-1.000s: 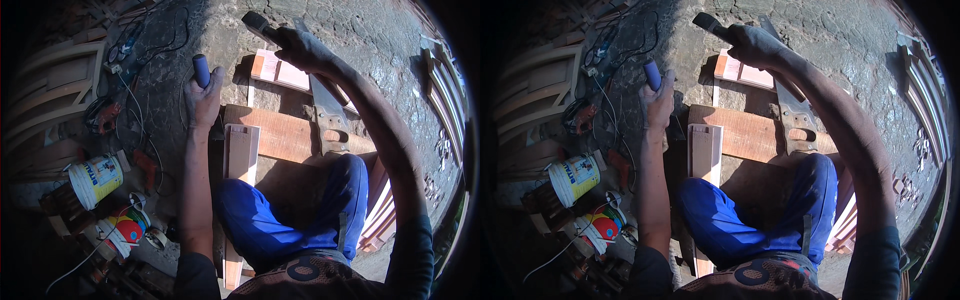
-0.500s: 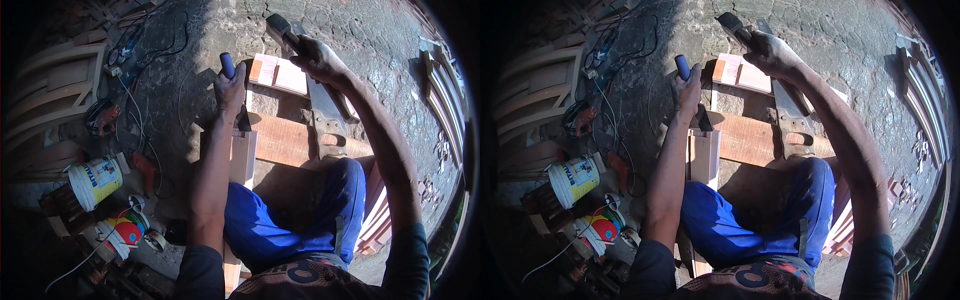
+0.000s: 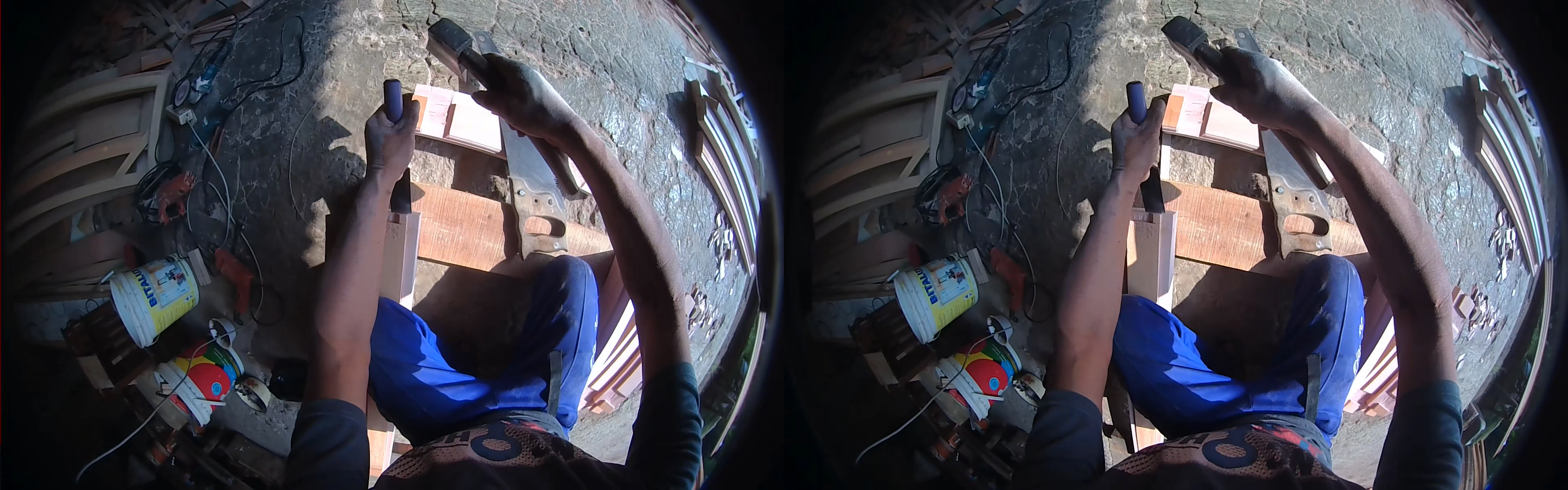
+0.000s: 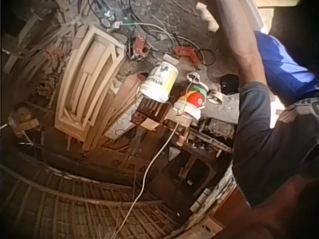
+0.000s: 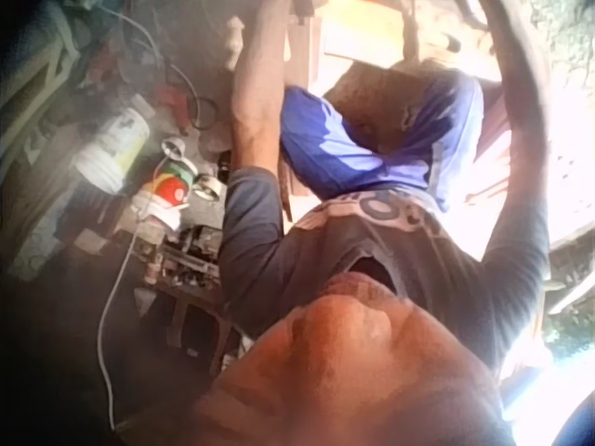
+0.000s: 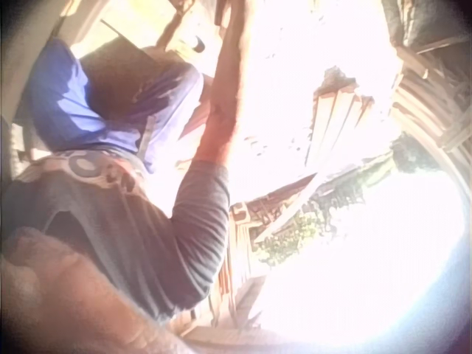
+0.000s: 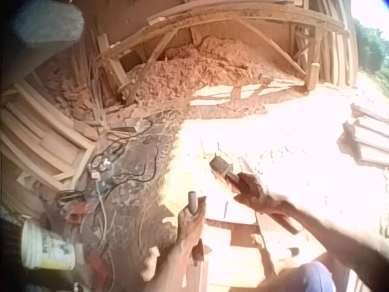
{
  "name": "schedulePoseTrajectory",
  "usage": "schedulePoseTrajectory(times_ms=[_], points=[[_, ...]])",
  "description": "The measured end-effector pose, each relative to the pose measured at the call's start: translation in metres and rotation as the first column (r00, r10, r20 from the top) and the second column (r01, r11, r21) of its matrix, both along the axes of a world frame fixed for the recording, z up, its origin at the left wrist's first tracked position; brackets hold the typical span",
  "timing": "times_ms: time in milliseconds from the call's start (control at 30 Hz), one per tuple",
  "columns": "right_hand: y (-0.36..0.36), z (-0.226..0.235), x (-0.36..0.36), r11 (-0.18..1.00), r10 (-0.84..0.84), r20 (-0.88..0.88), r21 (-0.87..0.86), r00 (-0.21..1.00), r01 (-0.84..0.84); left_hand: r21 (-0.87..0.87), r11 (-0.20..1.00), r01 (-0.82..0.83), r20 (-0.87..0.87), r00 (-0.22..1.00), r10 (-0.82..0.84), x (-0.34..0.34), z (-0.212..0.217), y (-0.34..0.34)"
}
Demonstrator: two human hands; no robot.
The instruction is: The person selects wooden planks, places them on a makeshift workbench, and uses a hand saw and hammer to cut and assemble the pieces. The person repeatedly adjusts the wood and tools while working on the ground.
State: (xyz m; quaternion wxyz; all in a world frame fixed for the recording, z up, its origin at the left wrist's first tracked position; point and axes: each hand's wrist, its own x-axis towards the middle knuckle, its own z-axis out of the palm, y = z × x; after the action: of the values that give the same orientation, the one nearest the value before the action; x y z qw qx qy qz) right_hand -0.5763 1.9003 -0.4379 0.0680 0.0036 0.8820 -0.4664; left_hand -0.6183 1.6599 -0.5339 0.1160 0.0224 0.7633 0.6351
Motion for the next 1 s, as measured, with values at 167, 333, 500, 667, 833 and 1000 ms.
schedulePoseTrajectory(times_ms=[167,333,500,667,833,1000], points=[[0.000,0.010,-0.022,0.965,0.067,-0.164,0.261,0.984,-0.022,-0.116,0.993,0.035,-0.027,0.999,-0.039,-0.001,-0.001,0.000],[-0.010,0.007,-0.067,0.969,-0.058,-0.327,0.210,0.943,0.132,0.000,0.999,0.039,0.035,0.999,-0.039,-0.007,-0.005,0.006],[-0.011,0.003,-0.069,0.779,0.456,-0.030,0.496,0.889,-0.383,-0.095,0.995,0.015,0.070,0.997,-0.008,-0.012,-0.004,0.004],[-0.013,-0.012,-0.096,0.913,0.045,-0.208,0.407,0.977,0.045,-0.101,0.994,0.044,0.006,0.999,-0.043,-0.014,-0.017,0.012],[-0.017,0.011,-0.079,0.735,0.489,0.068,0.504,0.870,-0.453,-0.145,0.989,0.010,0.099,0.995,0.004,-0.007,-0.012,0.004],[-0.013,-0.015,-0.083,0.916,-0.048,-0.128,0.390,0.991,0.094,-0.135,0.990,0.040,0.038,0.999,-0.035,-0.016,-0.029,0.020]])
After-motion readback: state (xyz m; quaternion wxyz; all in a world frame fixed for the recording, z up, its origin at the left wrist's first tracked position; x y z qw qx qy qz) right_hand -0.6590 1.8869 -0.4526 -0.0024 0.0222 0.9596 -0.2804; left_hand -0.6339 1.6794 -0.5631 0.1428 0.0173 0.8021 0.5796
